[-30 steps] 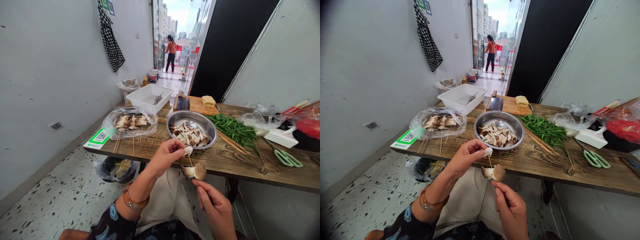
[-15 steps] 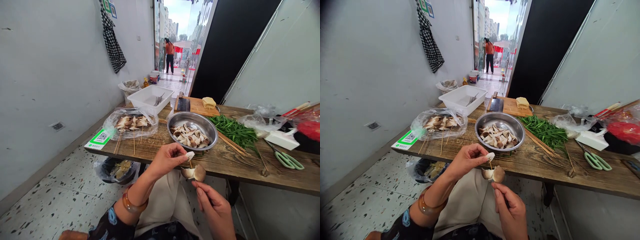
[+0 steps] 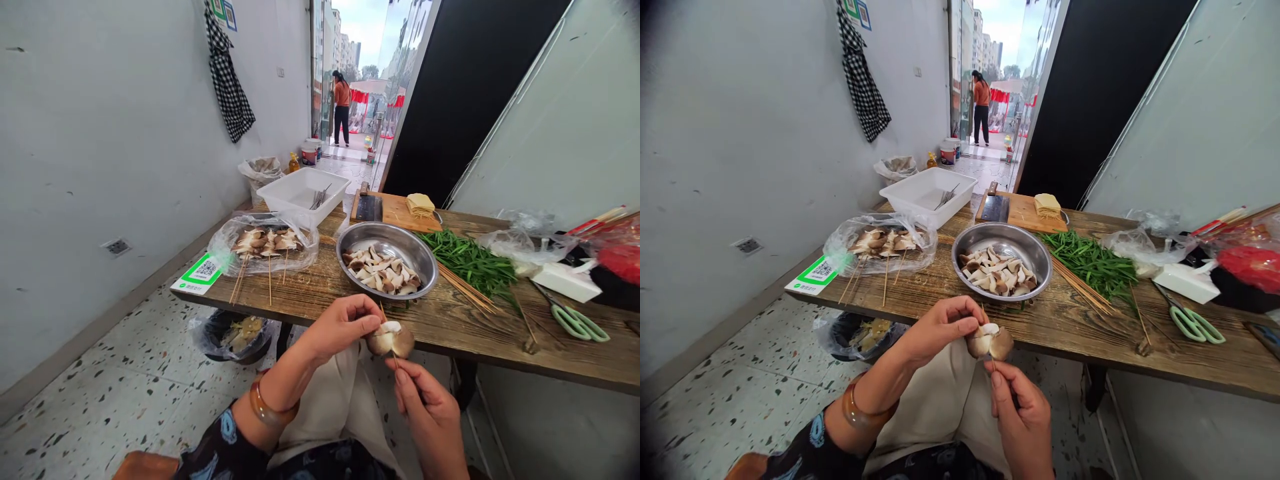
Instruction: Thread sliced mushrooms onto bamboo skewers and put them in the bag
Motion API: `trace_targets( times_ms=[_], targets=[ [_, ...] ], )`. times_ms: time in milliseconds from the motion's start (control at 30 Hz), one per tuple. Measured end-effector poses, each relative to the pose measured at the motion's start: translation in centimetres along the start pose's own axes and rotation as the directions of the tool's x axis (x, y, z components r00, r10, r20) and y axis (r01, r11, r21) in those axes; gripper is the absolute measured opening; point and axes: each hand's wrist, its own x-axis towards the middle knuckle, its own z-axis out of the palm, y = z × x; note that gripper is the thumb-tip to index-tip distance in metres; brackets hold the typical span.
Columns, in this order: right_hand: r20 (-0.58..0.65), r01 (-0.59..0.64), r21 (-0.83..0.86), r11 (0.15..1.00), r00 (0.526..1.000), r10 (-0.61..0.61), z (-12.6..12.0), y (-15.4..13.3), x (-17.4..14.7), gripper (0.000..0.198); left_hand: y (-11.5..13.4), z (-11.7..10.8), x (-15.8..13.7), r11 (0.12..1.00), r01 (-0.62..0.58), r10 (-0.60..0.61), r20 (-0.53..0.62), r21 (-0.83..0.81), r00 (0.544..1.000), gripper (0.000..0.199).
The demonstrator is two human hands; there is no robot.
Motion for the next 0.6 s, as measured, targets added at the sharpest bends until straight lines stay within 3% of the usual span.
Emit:
trace_targets(
  times_ms=[100,233,400,600],
  targets=[
    [0.004,-0.031,0.019,0.999,1.0,0.03,0.0,-0.2,-0.1,0.039,-0.2,0.4,0.1,0.995,-0.006,0.002,-0.045,-0.102,0.999,0.032],
    [-0.003,-0.028,-0.023,0.999,1.0,0.028,0.1,-0.6,-0.1,0.036,-0.5,1.2,0.1,0.992,0.094,-0.097,-0.025,-0.08,0.995,0.034],
    [-0.026,0.114,-0.203,0.972,0.992,-0.121,0.2,-0.7,-0.2,0.029,-1.0,1.9,0.2,0.987,0.138,-0.145,-0.09,-0.078,0.985,0.033],
    [-0.048,0.279,-0.342,0.897,0.948,-0.314,0.3,-0.7,0.2,0.024,-1.2,3.0,0.2,0.983,0.162,-0.174,-0.176,-0.083,0.969,0.033]
  ],
)
